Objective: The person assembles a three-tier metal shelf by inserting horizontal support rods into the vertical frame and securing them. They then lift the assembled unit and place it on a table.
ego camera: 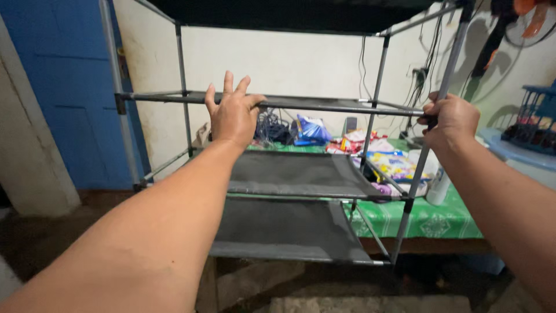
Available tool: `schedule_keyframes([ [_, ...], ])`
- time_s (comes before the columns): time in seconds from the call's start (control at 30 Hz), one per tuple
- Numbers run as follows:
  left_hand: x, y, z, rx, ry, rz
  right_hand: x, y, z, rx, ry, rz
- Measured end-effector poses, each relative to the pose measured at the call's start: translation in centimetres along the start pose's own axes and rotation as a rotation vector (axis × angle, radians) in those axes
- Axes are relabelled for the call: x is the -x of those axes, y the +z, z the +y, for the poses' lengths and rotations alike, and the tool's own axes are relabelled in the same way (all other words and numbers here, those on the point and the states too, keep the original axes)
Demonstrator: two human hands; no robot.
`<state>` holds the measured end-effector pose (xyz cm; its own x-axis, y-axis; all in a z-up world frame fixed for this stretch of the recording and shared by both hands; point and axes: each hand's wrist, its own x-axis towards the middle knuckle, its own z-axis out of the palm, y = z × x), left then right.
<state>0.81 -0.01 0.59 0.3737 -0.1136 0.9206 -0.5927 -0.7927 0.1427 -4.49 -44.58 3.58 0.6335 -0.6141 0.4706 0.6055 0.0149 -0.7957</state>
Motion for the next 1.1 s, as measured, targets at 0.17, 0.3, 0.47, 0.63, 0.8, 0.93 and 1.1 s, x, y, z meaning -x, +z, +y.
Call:
schedule_keyframes([
  [0.17, 0.2, 0.9, 0.0, 0.018, -0.069, -0.055, 0.0, -0.3, 1.4, -0.02, 0.02, 0.05],
  [0.3, -0.2, 1.6, -0.2, 0.014, -0.074, -0.059, -0.7, -0.2, 1.5, -0.046, 0.02, 0.005],
  [0.47, -0.3, 2.8, -0.4, 0.045, -0.13, -0.088, -1.2, -0.4, 2.7, -0.138, 0.036, -0.03],
  [0.63, -0.7, 3.7, -0.3, 0.049, -0.138, -0.104, -2.4, -0.3, 3.4, -0.177, 0.023, -0.061],
  [0.8, -1.8, 4.2, -0.5, 0.039, -0.145, -0.114, -3.7, -0.1, 3.8, -0.17, 0.094, -0.104],
  [0.93, -2.6, 5.2, -0.6, 0.047, -0.154, -0.104, -4.5, 0.4, 4.2, -0.103, -0.001, -0.092],
  [1.1, -2.9, 7.2, -1.9, 0.07, -0.146, -0.087, -4.9, 0.9, 5.2, -0.095, 0.035, -0.134],
])
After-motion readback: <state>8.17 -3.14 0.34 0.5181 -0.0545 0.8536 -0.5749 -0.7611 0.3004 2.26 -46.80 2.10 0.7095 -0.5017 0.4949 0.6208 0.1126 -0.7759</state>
